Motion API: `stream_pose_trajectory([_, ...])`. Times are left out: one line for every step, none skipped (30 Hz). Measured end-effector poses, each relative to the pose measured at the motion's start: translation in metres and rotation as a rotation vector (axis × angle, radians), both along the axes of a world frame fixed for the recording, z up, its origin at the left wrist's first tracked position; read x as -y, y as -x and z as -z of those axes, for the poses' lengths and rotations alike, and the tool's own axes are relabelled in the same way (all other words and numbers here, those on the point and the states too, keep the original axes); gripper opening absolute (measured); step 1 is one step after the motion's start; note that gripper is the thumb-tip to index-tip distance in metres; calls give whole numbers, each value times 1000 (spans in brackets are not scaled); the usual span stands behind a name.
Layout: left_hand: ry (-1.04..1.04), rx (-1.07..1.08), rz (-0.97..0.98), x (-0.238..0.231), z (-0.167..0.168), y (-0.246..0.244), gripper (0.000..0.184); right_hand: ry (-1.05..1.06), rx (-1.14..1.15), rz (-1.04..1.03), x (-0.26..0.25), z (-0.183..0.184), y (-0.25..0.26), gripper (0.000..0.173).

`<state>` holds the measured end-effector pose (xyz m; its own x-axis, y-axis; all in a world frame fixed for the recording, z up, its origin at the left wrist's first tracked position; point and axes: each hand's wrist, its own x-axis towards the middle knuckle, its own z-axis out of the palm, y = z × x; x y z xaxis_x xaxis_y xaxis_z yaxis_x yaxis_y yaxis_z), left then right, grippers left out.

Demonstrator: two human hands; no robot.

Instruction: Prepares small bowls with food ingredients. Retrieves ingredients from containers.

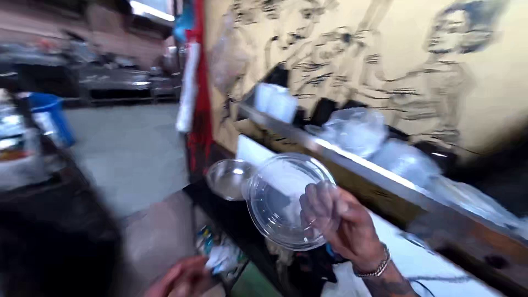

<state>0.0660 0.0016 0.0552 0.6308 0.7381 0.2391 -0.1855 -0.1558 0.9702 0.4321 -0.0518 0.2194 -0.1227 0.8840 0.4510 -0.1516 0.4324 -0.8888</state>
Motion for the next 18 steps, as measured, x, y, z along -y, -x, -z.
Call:
stream_pose_trajectory([16,85,-35,12,-7,20,67,-84,237,30,-4,24,40,27])
stream_pose_trajectory([46,160,-76,25,-9,44,76,-227,545,53,-5,45,85,24])
stream_pose_trajectory([93,219,-123,39,-7,72,84,-392,825,71,-4,65,136,18])
stream_pose_trajectory([162,272,-178,57,-4,104,89,-540,1010,73,1,87,190,17])
stream_pose_trajectory([245,318,-251,79,3,139,88,-655,1108,39,11,110,244,18])
stream_pose_trajectory([320,350,-341,103,11,176,78,-735,1123,-13,23,134,298,16])
stream_pose_trajectory([384,368,-449,128,20,212,62,-787,1105,-65,37,156,349,13])
stream_pose_trajectory([430,380,-559,152,30,249,50,-807,1061,-127,51,175,396,11])
stream_pose_trajectory([463,376,-671,177,39,284,42,-810,1000,-179,64,191,440,12])
stream_pose_trajectory([484,374,-775,201,47,319,38,-790,917,-211,76,205,480,14])
stream_pose_trajectory([489,380,-869,226,56,351,37,-750,824,-216,86,217,517,14])
stream_pose_trajectory([486,389,-953,251,62,381,37,-677,732,-198,94,227,554,14])
stream_pose_trajectory([469,397,-1024,275,66,410,38,-565,658,-184,100,236,589,22])
stream_pose_trajectory([446,410,-1083,298,68,435,39,-408,609,-213,106,240,623,35])
stream_pose_trajectory([422,425,-1131,319,68,457,40,-201,556,-304,111,242,655,46])
stream_pose_trajectory([400,427,-1170,337,68,477,40,6,482,-412,116,245,686,48])
stream_pose_trajectory([389,425,-1205,351,68,496,39,160,425,-504,121,248,715,42])
stream_pose_trajectory([387,423,-1246,362,70,514,38,241,405,-570,125,252,743,36])
